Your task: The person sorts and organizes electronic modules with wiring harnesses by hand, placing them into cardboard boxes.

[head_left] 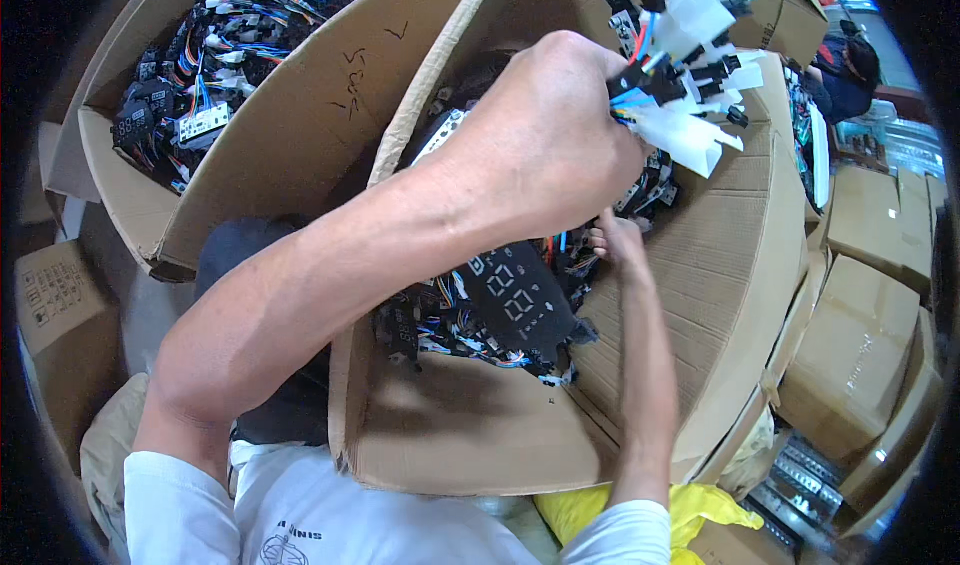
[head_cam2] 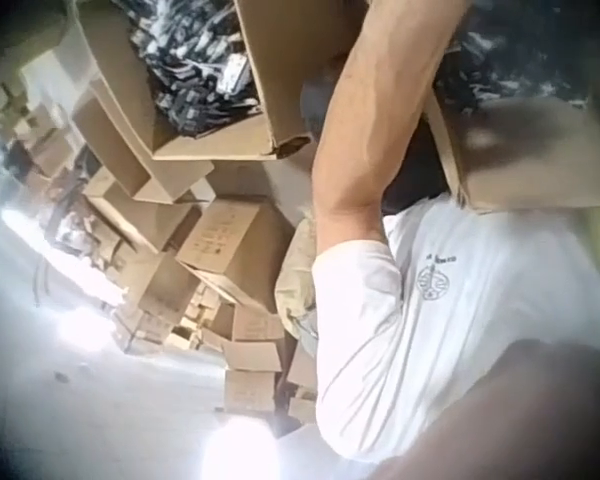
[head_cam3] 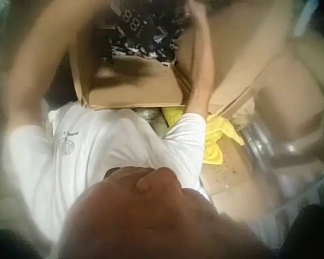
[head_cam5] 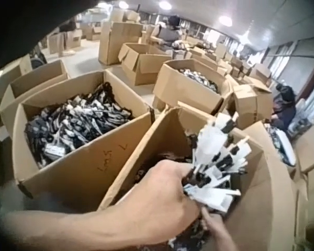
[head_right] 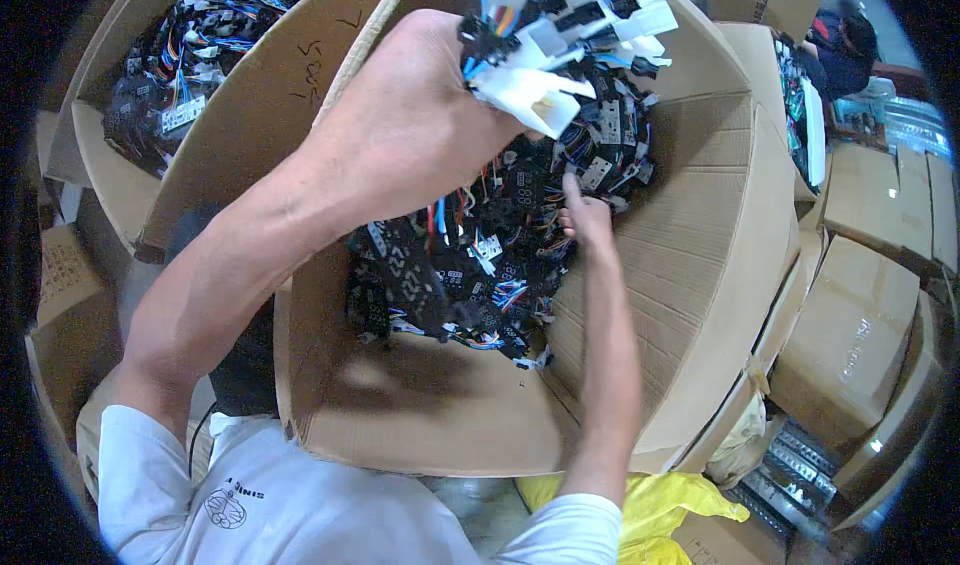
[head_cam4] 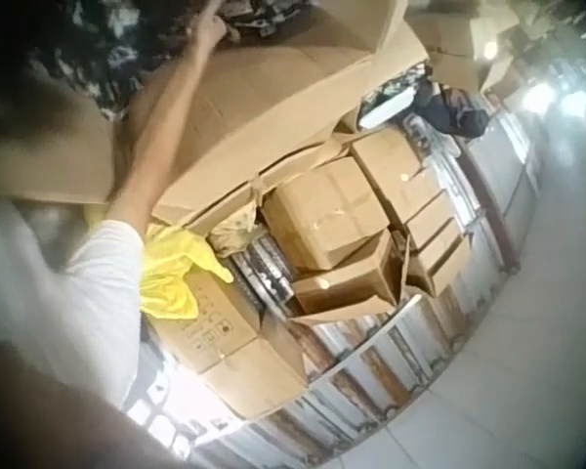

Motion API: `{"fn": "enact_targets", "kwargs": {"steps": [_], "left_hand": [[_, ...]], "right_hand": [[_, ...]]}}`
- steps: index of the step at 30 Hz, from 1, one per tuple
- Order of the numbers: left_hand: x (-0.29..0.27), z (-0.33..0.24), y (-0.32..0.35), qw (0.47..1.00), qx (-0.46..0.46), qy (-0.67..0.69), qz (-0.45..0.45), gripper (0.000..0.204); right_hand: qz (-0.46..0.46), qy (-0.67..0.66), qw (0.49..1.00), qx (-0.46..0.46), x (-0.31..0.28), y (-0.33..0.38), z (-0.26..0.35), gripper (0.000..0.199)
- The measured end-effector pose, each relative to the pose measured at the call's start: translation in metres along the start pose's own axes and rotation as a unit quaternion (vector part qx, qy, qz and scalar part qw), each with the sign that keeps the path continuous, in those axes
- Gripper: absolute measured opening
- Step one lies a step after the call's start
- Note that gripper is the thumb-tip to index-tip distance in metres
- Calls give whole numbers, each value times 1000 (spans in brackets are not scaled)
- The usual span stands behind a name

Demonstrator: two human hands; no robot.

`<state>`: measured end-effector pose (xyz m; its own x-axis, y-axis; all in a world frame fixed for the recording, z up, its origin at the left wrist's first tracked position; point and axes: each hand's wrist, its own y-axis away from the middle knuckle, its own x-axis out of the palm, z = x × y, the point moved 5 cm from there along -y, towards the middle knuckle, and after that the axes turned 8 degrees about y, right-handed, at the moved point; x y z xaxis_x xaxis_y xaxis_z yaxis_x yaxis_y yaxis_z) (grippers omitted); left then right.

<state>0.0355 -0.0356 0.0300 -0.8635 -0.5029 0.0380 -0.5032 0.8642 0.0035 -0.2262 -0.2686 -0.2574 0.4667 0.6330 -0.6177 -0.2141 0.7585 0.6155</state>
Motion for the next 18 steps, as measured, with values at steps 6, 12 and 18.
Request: {"fn": "enact_targets", "kwargs": {"steps": [6,12,18], "left_hand": [[-8,16,-1,997,42,-41,-39,18],[-22,11,-2,984,118,-109,-73,17],[-5,10,-8,997,71,16,-15,18]], "right_hand": [[-172,200,964,-45,38,-21,-17,47],[-93,-143,933,-316,-32,84,93,13],[-133,-100,886,-432,-66,199,202,17]]}}
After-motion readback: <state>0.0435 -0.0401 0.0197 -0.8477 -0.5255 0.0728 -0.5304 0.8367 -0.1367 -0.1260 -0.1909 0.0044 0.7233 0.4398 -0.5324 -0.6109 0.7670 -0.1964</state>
